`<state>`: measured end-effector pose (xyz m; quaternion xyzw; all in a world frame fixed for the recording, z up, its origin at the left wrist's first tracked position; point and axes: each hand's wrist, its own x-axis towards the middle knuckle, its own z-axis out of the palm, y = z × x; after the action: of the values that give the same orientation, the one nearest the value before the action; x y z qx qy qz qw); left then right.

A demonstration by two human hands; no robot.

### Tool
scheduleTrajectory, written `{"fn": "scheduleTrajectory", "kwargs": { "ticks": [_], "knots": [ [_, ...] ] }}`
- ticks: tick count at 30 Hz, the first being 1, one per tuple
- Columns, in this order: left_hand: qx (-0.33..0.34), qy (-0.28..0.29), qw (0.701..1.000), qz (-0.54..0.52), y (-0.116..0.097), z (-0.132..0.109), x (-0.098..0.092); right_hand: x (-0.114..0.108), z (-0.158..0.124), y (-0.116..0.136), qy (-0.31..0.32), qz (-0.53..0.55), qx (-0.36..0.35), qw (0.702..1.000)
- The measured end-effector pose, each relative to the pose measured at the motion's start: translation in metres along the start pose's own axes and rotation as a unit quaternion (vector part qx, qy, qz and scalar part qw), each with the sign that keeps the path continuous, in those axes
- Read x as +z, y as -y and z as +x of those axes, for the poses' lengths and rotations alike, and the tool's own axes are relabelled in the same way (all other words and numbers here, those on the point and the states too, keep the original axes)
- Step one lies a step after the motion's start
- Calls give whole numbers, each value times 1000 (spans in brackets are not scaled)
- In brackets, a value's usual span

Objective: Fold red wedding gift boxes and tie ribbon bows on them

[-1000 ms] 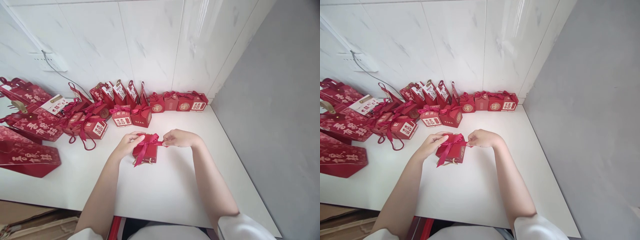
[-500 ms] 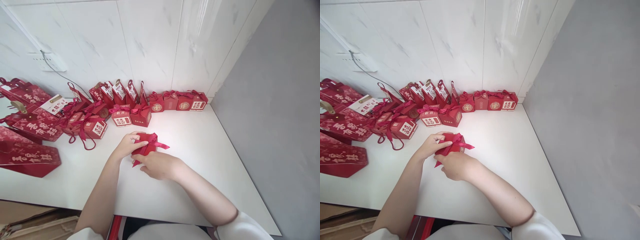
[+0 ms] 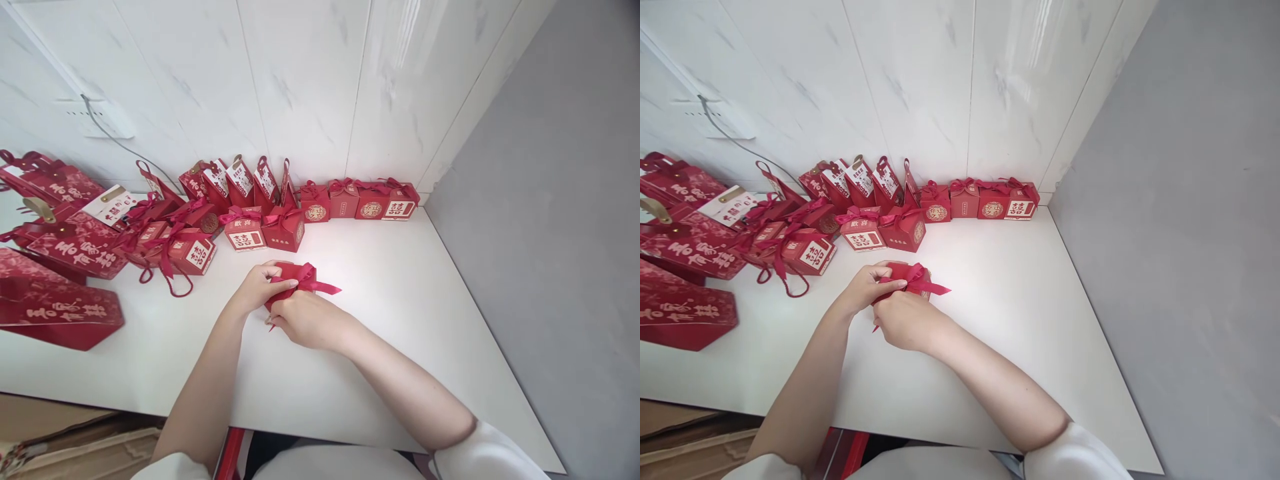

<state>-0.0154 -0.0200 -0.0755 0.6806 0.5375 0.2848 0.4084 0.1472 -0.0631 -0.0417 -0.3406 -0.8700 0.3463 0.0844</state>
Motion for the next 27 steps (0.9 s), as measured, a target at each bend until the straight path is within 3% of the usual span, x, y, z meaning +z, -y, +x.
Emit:
{"fn": "scheduleTrajectory", "kwargs": {
  "ticks": [6,14,20,23,27],
  "knots": [
    [7,4,1000,18,5,2,0,7,11,-10,47,97,-25,994],
    [-9,14,1000,10,8,5,1,18,15,-3,63,55,-15,996],
    [-3,9,1000,27,6,4,0,31,21,-2,128,164,-48,977],
    [-1,28,1000,-3,4,1,-3,15,10,0,141,191,-43,970],
    [6,92,994,-60,2,-3,-8,-25,-12,-11,47,257,-46,964]
  ]
}}
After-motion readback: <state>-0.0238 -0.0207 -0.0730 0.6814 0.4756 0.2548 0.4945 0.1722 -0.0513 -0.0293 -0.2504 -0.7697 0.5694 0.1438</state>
